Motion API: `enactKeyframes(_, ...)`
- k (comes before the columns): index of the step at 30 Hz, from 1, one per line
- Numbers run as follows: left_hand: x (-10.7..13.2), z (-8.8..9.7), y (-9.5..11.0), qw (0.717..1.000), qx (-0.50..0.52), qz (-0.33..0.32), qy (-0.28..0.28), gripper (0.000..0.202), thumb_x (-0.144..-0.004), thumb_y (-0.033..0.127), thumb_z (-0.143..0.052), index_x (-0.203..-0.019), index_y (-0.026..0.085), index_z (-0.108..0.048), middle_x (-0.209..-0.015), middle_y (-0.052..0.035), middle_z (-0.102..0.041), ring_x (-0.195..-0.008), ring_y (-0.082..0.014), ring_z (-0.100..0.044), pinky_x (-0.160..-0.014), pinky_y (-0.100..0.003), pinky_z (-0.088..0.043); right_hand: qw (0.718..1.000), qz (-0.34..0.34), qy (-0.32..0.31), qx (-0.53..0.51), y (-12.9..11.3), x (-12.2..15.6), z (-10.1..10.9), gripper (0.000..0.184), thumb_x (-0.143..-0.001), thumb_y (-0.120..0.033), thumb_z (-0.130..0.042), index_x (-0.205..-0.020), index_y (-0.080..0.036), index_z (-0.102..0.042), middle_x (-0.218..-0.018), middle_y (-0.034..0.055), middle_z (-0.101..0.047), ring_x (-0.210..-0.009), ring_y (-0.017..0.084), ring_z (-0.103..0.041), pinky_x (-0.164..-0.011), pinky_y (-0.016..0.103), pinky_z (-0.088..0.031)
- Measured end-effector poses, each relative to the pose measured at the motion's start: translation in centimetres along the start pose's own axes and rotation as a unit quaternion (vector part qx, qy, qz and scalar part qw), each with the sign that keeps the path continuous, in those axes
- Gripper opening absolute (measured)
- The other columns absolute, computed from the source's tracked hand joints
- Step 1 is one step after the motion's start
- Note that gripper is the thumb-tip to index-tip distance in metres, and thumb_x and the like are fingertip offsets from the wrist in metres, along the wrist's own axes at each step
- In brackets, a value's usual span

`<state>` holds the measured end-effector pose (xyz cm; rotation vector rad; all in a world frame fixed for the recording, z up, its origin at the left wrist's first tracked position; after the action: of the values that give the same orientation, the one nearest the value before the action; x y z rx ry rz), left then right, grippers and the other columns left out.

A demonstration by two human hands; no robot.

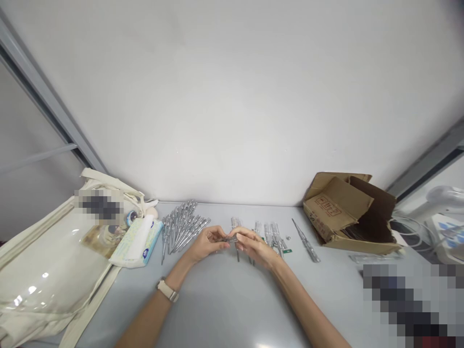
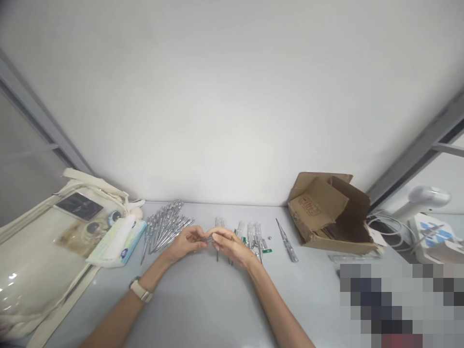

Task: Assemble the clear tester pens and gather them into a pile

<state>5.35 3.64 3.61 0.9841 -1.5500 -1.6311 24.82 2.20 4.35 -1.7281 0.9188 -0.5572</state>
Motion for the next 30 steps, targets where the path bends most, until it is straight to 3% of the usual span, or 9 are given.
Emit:
enactKeyframes(4, -0.3, 0.2, -0.4, 0.998, -0.008, -0.042, 0.047, 0.036, -0.062, 0.031, -0.085, -0.066, 0.014, -0.054, -0.067, 0.0023, -0.057, -0.066, -0.0099, -0.053, -0.063, -0.022, -0.041, 1.0, -0.005, -0.013, 0.001, 0.2, -0.1, -0.3, 0.03, -0.089, -0.048, -0.059, -0.1, -0.021, -0.065, -0.067, -0.0013, -0.051, -0.062, 0.011, -0.04, -0.063, 0.027, -0.029)
enactKeyframes(9, -0.2, 0.3, 0.1, 1.0, -0.004, -0.021, 0.014, 0.032, -0.066, 0.032, -0.083, -0.073, 0.014, -0.058, -0.076, -0.0004, -0.062, -0.074, -0.0118, -0.057, -0.069, -0.023, -0.044, 0.999, -0.005, -0.034, 0.002, -0.1, 0.0, -0.3, 0.026, -0.088, -0.045, -0.06, -0.094, -0.02, -0.063, -0.071, 0.0, -0.054, -0.066, 0.012, -0.044, -0.066, 0.027, -0.032)
enactKeyframes(12, 0.0, 0.4, 0.8, 0.999, -0.012, 0.014, -0.033, 0.028, -0.077, 0.038, -0.074, -0.089, 0.015, -0.063, -0.083, -0.0034, -0.065, -0.075, -0.012, -0.059, -0.064, -0.021, -0.044, 0.999, -0.009, -0.046, 0.022, -0.4, 0.2, -0.1, 0.024, -0.088, -0.044, -0.061, -0.091, -0.02, -0.064, -0.072, -0.0001, -0.053, -0.068, 0.013, -0.043, -0.068, 0.027, -0.033)
enactKeyframes(15, 0.2, 0.4, 1.0, 0.995, -0.018, 0.054, -0.081, 0.032, -0.08, 0.044, -0.069, -0.091, 0.014, -0.065, -0.078, -0.0053, -0.067, -0.07, -0.0127, -0.06, -0.053, -0.019, -0.041, 0.998, -0.015, -0.054, 0.036, -0.4, 0.3, 0.0, 0.024, -0.087, -0.046, -0.061, -0.09, -0.022, -0.065, -0.073, 0.0001, -0.053, -0.069, 0.014, -0.044, -0.068, 0.029, -0.035)
enactKeyframes(22, 0.1, 0.2, 0.8, 0.994, -0.008, 0.047, -0.094, 0.034, -0.08, 0.045, -0.069, -0.089, 0.012, -0.068, -0.075, -0.0067, -0.068, -0.059, -0.0099, -0.056, -0.048, -0.019, -0.04, 0.997, -0.021, -0.067, 0.036, 0.0, 0.4, 0.2, 0.027, -0.086, -0.047, -0.062, -0.094, -0.022, -0.067, -0.07, -0.001, -0.053, -0.069, 0.014, -0.046, -0.066, 0.027, -0.035)
enactKeyframes(26, 0.1, 0.3, 0.5, 0.997, 0.001, 0.039, -0.072, 0.032, -0.078, 0.043, -0.072, -0.087, 0.012, -0.068, -0.075, -0.0059, -0.068, -0.054, -0.0084, -0.052, -0.048, -0.02, -0.04, 0.997, -0.027, -0.066, 0.02, 0.0, 0.4, 0.2, 0.028, -0.088, -0.045, -0.061, -0.102, -0.021, -0.067, -0.071, -0.0008, -0.053, -0.067, 0.012, -0.046, -0.066, 0.026, -0.036)
enactKeyframes(30, 0.0, 0.5, -0.1, 1.0, 0.007, 0.001, -0.008, 0.029, -0.068, 0.035, -0.082, -0.075, 0.013, -0.064, -0.069, -0.0012, -0.063, -0.061, -0.0098, -0.055, -0.056, -0.022, -0.043, 0.998, -0.025, -0.05, -0.017, 0.1, 0.2, 0.0, 0.033, -0.087, -0.044, -0.063, -0.111, -0.022, -0.065, -0.073, -0.0007, -0.055, -0.066, 0.011, -0.045, -0.066, 0.025, -0.035)
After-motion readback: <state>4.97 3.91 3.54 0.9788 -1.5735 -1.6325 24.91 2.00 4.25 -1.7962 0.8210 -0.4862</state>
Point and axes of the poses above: each hand's wrist, its own x-axis away from the middle knuckle, its own z-axis out of the back of the hand, y = z × x, the point moved 1 cm from there along -x, towards the middle knuckle
